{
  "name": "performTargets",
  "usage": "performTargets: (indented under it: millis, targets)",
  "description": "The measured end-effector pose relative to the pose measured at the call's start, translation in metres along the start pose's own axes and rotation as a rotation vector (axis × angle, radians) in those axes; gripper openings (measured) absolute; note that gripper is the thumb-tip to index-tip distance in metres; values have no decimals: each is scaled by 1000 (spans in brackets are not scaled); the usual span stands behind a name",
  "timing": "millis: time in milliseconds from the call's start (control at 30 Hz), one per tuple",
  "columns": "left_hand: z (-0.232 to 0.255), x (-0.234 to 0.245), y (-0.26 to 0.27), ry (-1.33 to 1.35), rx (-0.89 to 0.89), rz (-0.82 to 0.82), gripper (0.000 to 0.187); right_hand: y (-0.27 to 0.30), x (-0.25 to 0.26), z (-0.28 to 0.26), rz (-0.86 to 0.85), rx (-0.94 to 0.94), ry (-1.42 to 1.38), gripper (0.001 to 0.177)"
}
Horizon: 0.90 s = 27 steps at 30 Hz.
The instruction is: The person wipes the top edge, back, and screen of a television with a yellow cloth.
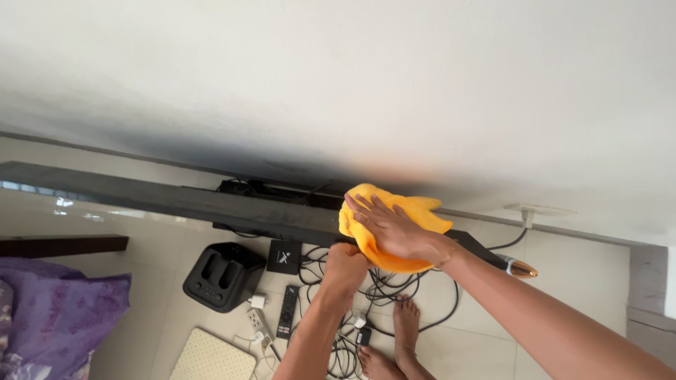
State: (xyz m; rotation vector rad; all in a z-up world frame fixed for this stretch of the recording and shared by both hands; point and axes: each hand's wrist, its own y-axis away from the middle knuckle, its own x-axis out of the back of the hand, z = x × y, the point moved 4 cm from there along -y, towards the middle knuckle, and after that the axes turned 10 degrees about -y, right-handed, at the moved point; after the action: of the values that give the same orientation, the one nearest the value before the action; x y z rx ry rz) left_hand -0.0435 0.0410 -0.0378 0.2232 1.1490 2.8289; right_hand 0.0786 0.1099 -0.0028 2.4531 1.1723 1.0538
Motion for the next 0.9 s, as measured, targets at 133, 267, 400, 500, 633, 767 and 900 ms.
performTargets:
  millis: [133, 267, 400, 500, 633, 767, 900]
  targets:
    - [2, -6, 8, 192, 13, -75, 27, -12, -2, 7, -19, -99, -75, 76]
    - [-1, -7, 5, 125, 58, -16, 29, 5, 6, 20, -130, -179, 76, 77]
    - [8, -9, 15, 146, 72, -17, 32, 63, 36, 39, -186, -369, 35, 78]
    - [18, -6, 24, 62, 90, -1, 33, 85, 44, 44, -193, -550, 39, 78]
    - [17, -7, 23, 131, 70, -8, 31, 75, 33, 34, -187, -539, 91, 74]
    - [8, -8, 15, 110, 78, 9, 25, 27, 11, 7, -160, -454, 57, 73]
    - [10, -4, 17, 165, 65, 62, 27, -14, -6, -2, -71, -319, 96, 76]
